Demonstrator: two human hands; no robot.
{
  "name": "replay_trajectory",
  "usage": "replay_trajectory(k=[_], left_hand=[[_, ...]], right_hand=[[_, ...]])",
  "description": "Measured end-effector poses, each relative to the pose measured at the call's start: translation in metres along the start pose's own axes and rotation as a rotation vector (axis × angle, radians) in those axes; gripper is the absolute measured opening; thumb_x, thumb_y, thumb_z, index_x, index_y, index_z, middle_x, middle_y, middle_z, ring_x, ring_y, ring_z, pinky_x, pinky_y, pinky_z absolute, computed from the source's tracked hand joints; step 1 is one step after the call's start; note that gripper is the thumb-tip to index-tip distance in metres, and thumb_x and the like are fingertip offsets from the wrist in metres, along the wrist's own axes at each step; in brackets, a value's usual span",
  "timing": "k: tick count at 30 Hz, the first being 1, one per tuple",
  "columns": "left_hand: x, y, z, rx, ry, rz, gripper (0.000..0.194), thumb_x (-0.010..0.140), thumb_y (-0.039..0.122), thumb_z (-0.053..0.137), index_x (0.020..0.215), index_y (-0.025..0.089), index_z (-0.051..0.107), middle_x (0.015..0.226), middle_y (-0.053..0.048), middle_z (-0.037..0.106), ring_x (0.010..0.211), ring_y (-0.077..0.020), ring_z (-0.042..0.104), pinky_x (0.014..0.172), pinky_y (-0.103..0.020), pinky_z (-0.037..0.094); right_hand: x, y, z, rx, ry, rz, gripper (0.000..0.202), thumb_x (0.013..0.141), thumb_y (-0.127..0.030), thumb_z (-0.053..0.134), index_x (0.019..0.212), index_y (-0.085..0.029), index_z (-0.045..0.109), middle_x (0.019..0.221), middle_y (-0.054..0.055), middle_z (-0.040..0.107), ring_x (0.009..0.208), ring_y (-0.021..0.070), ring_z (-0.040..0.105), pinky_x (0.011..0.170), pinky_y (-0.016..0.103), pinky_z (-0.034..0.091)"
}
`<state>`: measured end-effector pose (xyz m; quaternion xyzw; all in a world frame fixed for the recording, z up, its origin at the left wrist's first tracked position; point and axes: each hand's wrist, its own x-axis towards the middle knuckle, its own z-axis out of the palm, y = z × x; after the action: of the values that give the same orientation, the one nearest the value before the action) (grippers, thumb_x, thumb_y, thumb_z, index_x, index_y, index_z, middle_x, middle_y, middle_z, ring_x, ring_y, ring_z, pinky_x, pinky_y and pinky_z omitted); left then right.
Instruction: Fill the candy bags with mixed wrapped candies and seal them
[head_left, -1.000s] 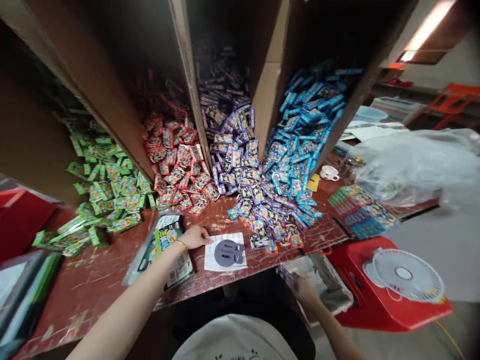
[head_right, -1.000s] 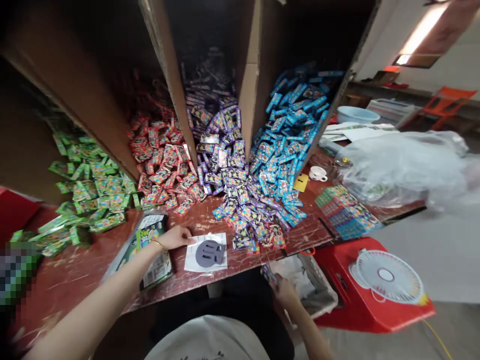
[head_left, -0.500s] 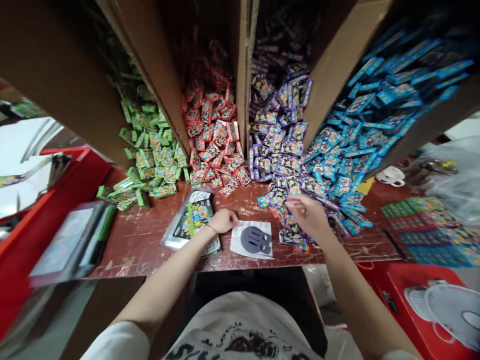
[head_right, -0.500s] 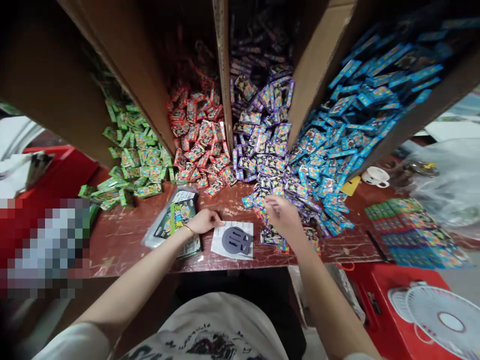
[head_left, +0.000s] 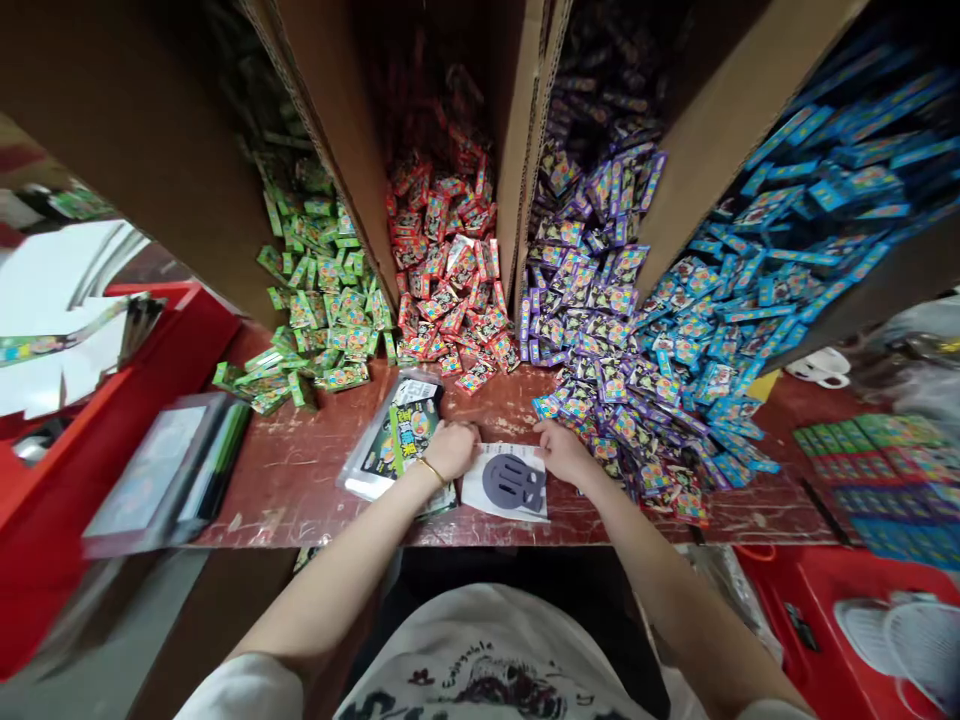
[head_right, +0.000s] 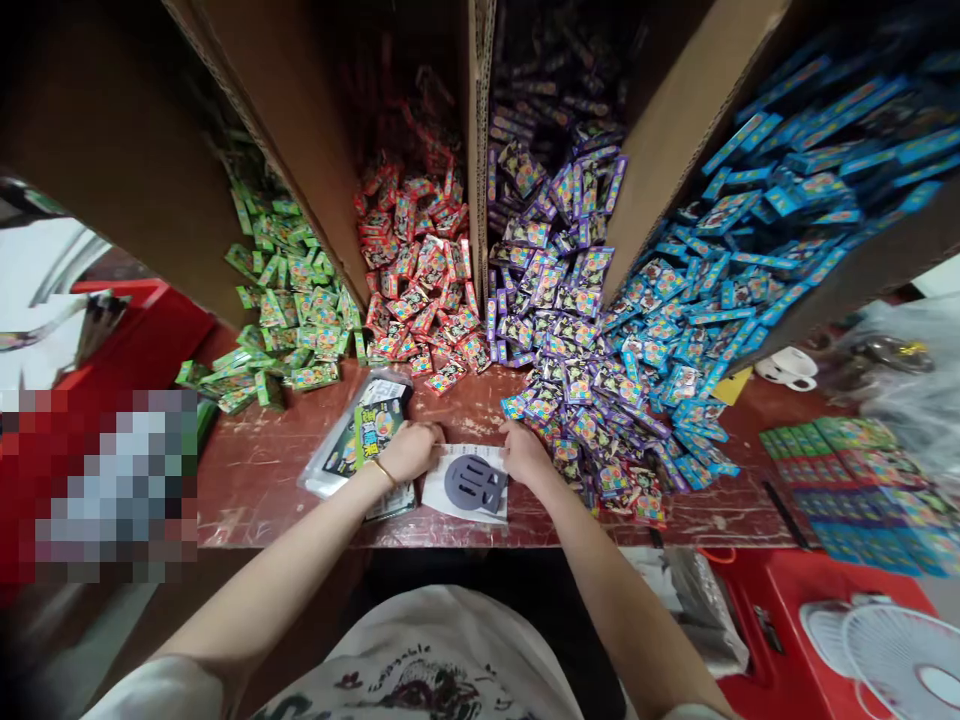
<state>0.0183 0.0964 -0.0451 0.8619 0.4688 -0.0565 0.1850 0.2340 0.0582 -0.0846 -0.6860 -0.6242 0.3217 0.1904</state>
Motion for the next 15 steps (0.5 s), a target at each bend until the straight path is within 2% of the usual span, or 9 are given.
replay_trajectory(k=[3,6,8,10,12,14,15], left_hand=[[0.004,0.000,0.002,0.004,0.010,0.003,0.014,0.080,0.021,0.052,0.082,0.014,0.065,0.094,-0.014,0.069,0.092,-0.0273,0.062,0.083,-0.040,0.039],[0.008,0.001,0.004,-0.008,0.030,0.012,0.013,0.079,0.020,0.054,0.080,0.014,0.065,0.091,-0.014,0.069,0.090,-0.0280,0.063,0.084,-0.042,0.040],[0.005,0.003,0.003,-0.026,0.054,0.016,0.011,0.078,0.021,0.056,0.079,0.014,0.065,0.088,-0.013,0.068,0.088,-0.0277,0.063,0.084,-0.041,0.041],[-0.005,0.002,0.002,-0.042,0.100,0.010,0.017,0.079,0.025,0.057,0.091,0.014,0.064,0.096,-0.014,0.066,0.095,-0.0274,0.061,0.088,-0.041,0.040],[-0.024,-0.002,0.003,-0.073,0.249,-0.033,0.037,0.082,0.031,0.056,0.114,0.012,0.054,0.118,-0.017,0.057,0.115,-0.0283,0.050,0.097,-0.042,0.035],[-0.047,-0.013,0.009,-0.174,0.529,-0.129,0.053,0.085,0.035,0.052,0.130,0.011,0.037,0.135,-0.020,0.041,0.128,-0.0286,0.034,0.104,-0.045,0.028],[-0.057,-0.021,0.014,-0.269,0.676,-0.193,0.055,0.085,0.034,0.051,0.131,0.011,0.033,0.136,-0.020,0.039,0.129,-0.0288,0.033,0.104,-0.047,0.028]], right_hand=[[-0.002,0.005,0.001,0.053,0.024,-0.017,0.008,0.069,-0.010,0.059,0.072,-0.016,0.064,0.068,0.004,0.065,0.063,0.0159,0.061,0.062,0.027,0.048],[-0.016,0.004,-0.011,0.100,0.055,-0.084,0.012,0.073,-0.016,0.058,0.062,-0.018,0.062,0.073,0.004,0.064,0.069,0.0174,0.062,0.066,0.029,0.049],[-0.031,-0.001,-0.022,0.166,0.188,-0.161,0.014,0.077,-0.022,0.057,0.065,-0.019,0.063,0.084,0.006,0.064,0.080,0.0193,0.061,0.070,0.030,0.050],[-0.049,-0.011,-0.028,0.282,0.390,-0.217,0.013,0.081,-0.028,0.056,0.081,-0.020,0.065,0.097,0.008,0.062,0.088,0.0201,0.060,0.074,0.032,0.050],[-0.064,-0.029,-0.021,0.433,0.488,-0.218,0.030,0.083,-0.031,0.055,0.112,-0.022,0.057,0.109,0.009,0.059,0.085,0.0185,0.060,0.076,0.034,0.051],[-0.071,-0.052,0.004,0.566,0.376,-0.193,0.057,0.083,-0.031,0.055,0.135,-0.025,0.032,0.120,0.012,0.054,0.083,0.0170,0.062,0.075,0.034,0.053],[-0.071,-0.064,0.021,0.616,0.285,-0.195,0.066,0.083,-0.030,0.055,0.140,-0.026,0.021,0.124,0.013,0.050,0.087,0.0177,0.062,0.076,0.034,0.053]])
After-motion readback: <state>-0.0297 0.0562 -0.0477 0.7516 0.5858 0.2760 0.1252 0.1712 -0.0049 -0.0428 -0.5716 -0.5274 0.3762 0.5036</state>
